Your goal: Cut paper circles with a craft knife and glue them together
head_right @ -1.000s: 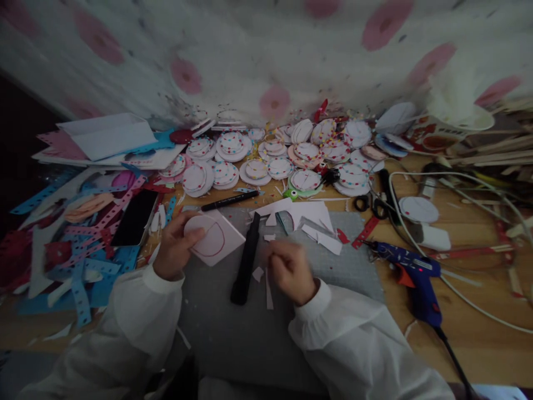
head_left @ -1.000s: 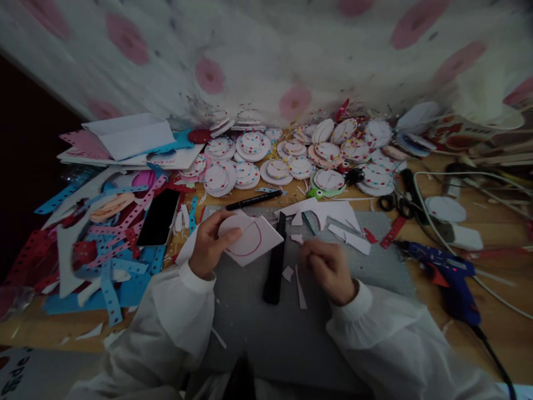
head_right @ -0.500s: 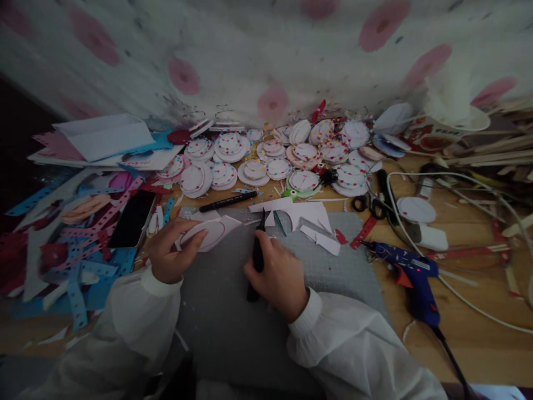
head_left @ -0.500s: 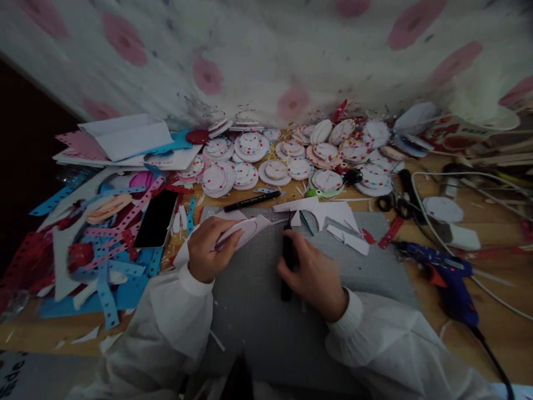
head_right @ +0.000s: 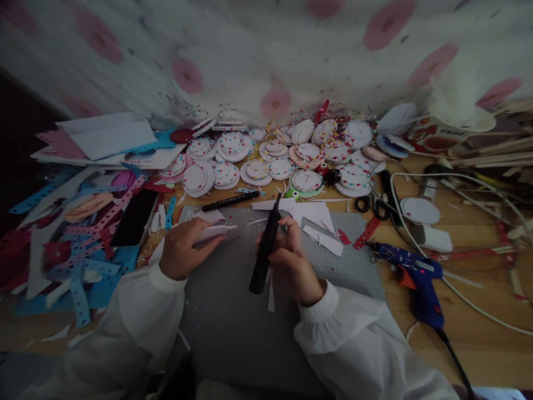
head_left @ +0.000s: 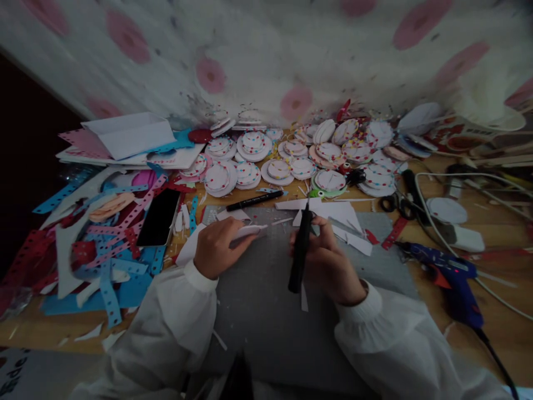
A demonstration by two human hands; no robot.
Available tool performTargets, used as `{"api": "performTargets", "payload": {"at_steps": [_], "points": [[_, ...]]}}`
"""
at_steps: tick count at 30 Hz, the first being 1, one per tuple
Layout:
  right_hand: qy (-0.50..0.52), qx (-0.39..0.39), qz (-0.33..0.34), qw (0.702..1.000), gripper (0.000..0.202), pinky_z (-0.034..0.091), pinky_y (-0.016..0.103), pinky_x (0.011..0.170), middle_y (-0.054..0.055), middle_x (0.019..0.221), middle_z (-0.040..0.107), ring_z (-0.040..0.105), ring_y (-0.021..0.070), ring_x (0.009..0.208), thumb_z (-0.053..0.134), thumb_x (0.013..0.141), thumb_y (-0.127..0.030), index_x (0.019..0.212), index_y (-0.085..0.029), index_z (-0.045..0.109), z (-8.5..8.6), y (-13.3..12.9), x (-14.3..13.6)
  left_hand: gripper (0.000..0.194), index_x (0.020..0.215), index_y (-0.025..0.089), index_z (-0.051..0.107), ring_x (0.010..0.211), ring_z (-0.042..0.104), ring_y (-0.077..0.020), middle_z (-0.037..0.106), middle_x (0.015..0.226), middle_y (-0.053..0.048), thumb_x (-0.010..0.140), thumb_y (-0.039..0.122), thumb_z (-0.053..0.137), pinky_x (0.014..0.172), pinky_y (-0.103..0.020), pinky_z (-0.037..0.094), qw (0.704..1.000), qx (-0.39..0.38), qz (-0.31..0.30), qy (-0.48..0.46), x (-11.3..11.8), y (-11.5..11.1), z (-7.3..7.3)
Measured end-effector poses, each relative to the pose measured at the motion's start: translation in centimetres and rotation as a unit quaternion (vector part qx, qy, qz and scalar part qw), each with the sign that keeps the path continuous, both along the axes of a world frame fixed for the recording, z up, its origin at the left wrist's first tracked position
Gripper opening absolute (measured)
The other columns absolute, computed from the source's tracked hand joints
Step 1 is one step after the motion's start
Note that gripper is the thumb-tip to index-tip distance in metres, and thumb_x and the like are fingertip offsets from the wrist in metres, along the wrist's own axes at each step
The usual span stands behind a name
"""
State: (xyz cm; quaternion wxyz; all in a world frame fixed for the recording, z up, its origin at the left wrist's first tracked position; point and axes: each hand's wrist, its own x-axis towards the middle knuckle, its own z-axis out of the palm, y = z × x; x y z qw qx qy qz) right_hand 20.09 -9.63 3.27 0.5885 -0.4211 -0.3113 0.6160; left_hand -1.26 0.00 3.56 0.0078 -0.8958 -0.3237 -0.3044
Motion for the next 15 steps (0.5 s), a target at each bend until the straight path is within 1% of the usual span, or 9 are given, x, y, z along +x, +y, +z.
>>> {"api": "performTargets", "payload": {"at_steps": [2, 4, 6, 7, 9, 10, 12, 14, 15], "points": [[0.043, -0.021, 0.011, 0.999, 0.042, 0.049, 0.030, 0.060, -0.003, 0.083, 0.054, 0.057, 0.0148, 0.068, 0.050, 0.065, -0.019, 0.100, -0.031, 0.029, -0.1, 0.0, -0.2, 0.020, 0.081, 0.017, 0.059, 0.063, 0.062, -0.0159, 0.065, 0.068, -0.002, 0.086, 0.037, 0.064, 0.060, -0.027, 0.045, 1.000, 0.014, -0.019, 0.005, 0.0, 0.0, 0.0], [0.056, -0.042, 0.021, 0.997, 0.035, 0.041, 0.021, 0.047, -0.005, 0.079, 0.050, 0.051, 0.0110, 0.059, 0.052, 0.071, -0.021, 0.096, -0.030, 0.030, 0.0, -0.2, -0.4, 0.022, 0.076, 0.017, 0.058, 0.059, 0.060, -0.0155, 0.062, 0.064, -0.001, 0.087, 0.036, 0.063, 0.057, -0.027, 0.044, 0.998, 0.030, -0.047, 0.008, 0.1, -0.1, 0.0], [0.026, -0.051, 0.039, 0.998, 0.031, 0.030, 0.015, 0.039, -0.008, 0.075, 0.047, 0.042, 0.0070, 0.048, 0.055, 0.080, -0.025, 0.097, -0.031, 0.030, 0.2, -0.8, -0.8, 0.023, 0.073, 0.016, 0.057, 0.059, 0.060, -0.0158, 0.061, 0.062, -0.002, 0.088, 0.034, 0.062, 0.056, -0.027, 0.043, 0.996, 0.045, -0.074, 0.009, 0.1, -0.2, 0.0], [-0.004, -0.048, 0.054, 0.997, 0.030, 0.027, 0.014, 0.037, -0.009, 0.072, 0.046, 0.038, 0.0059, 0.045, 0.055, 0.084, -0.027, 0.101, -0.032, 0.030, 0.4, -1.1, -1.1, 0.023, 0.073, 0.016, 0.057, 0.059, 0.060, -0.0159, 0.061, 0.062, -0.003, 0.088, 0.033, 0.062, 0.056, -0.027, 0.043, 0.995, 0.051, -0.083, 0.009, 0.1, -0.3, 0.0], [-0.080, -0.027, 0.083, 0.993, 0.030, 0.029, 0.015, 0.037, -0.010, 0.070, 0.046, 0.037, 0.0059, 0.043, 0.051, 0.091, -0.031, 0.113, -0.033, 0.030, 0.8, -1.8, -1.6, 0.021, 0.072, 0.016, 0.057, 0.060, 0.060, -0.0160, 0.062, 0.062, -0.003, 0.088, 0.029, 0.062, 0.057, -0.027, 0.043, 0.993, 0.057, -0.100, 0.009, 0.1, -0.5, 0.1], [-0.122, -0.011, 0.090, 0.988, 0.033, 0.033, 0.017, 0.039, -0.008, 0.072, 0.049, 0.039, 0.0065, 0.045, 0.049, 0.093, -0.031, 0.121, -0.033, 0.030, 1.0, -2.1, -1.8, 0.020, 0.071, 0.017, 0.057, 0.059, 0.059, -0.0158, 0.061, 0.061, -0.003, 0.087, 0.027, 0.061, 0.056, -0.028, 0.043, 0.993, 0.057, -0.105, 0.010, 0.1, -0.6, 0.1], [-0.214, 0.029, 0.085, 0.973, 0.039, 0.044, 0.021, 0.048, -0.002, 0.084, 0.057, 0.051, 0.0096, 0.057, 0.048, 0.094, -0.029, 0.130, -0.030, 0.032, 1.0, -2.5, -2.2, 0.019, 0.070, 0.017, 0.057, 0.055, 0.057, -0.0153, 0.060, 0.058, -0.002, 0.087, 0.024, 0.060, 0.053, -0.028, 0.041, 0.992, 0.059, -0.108, 0.016, 0.2, -0.9, 0.3], [-0.297, 0.064, 0.061, 0.951, 0.039, 0.053, 0.029, 0.067, 0.005, 0.101, 0.062, 0.061, 0.0154, 0.079, 0.049, 0.093, -0.027, 0.131, -0.028, 0.039, 0.8, -2.5, -2.2, 0.018, 0.070, 0.018, 0.057, 0.054, 0.057, -0.0150, 0.060, 0.057, -0.001, 0.087, 0.022, 0.059, 0.051, -0.028, 0.040, 0.993, 0.064, -0.098, 0.023, 0.3, -1.0, 0.5], [-0.327, 0.073, 0.051, 0.941, 0.037, 0.053, 0.033, 0.076, 0.007, 0.107, 0.062, 0.062, 0.0183, 0.090, 0.049, 0.093, -0.026, 0.129, -0.027, 0.042, 0.7, -2.4, -2.2, 0.017, 0.071, 0.018, 0.057, 0.054, 0.058, -0.0152, 0.061, 0.058, -0.001, 0.087, 0.022, 0.059, 0.051, -0.028, 0.041, 0.994, 0.063, -0.090, 0.026, 0.3, -1.1, 0.5]]}}
